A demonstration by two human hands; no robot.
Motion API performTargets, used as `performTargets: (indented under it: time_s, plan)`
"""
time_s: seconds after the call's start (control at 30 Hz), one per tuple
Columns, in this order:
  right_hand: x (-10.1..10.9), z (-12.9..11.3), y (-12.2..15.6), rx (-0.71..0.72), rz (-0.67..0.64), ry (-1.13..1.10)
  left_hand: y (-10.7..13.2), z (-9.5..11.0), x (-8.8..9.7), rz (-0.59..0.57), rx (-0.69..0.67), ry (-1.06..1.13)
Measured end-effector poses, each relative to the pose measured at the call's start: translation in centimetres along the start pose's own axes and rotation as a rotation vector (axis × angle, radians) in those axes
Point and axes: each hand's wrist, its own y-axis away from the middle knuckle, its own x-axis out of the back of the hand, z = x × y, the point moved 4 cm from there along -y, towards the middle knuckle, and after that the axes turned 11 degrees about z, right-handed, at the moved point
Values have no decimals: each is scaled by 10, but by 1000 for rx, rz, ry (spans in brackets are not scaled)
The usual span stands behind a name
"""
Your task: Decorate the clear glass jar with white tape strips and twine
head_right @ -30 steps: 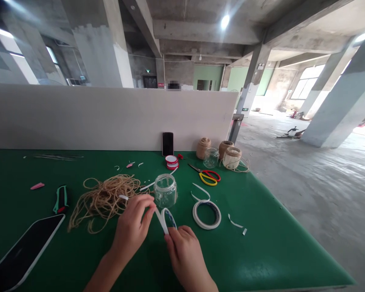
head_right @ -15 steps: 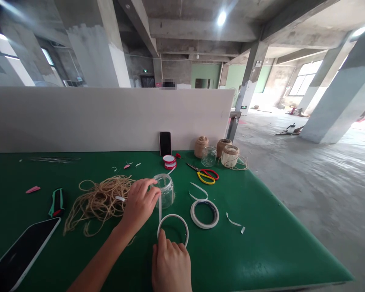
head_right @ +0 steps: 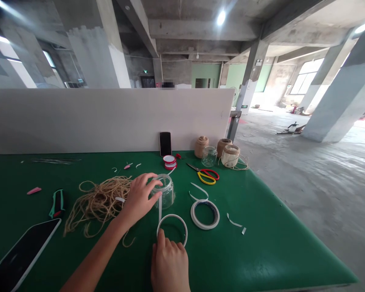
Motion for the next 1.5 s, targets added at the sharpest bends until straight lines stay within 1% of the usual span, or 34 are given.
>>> performTargets:
  time_s: [0.1,0.23,0.37,0.53,0.7,0.77,0.83,0.93,1.07,1.2,1.37,1.5]
  plan:
    - [0,0,-1,-7,-31,15,-8,0,-1,-104,-63,26]
    - [1,2,-3,-17,-53,7,-13,4,-2,-148,-160,-20]
    - [2,7,-5,-12,-55,6,-10,1,-6,-189,-156,8]
    - [0,11,-9,-24,-61,7,-8,-5,-7,-245,-133,123]
    - [-2,13,-11,-33,-32,24,-12,-9,-10,-353,-70,208]
    - [-2,14,-11,-29,-2,26,-14,-13,-11,-371,-34,226]
    - [-2,17,-11,-28,33,40,-16,-17,-10,-365,12,249]
    - [0,22,-13,-34,84,60,-19,-22,-5,-367,119,328]
    - [4,30,-15,-47,114,29,-18,-27,2,-360,313,485]
    - [7,40,-19,-94,77,-3,-16,-29,5,-357,418,583]
    - [9,52,-28,-172,2,-91,-16,-24,11,-360,484,712]
    - [10,57,-32,-206,2,-157,-17,-21,16,-339,520,753]
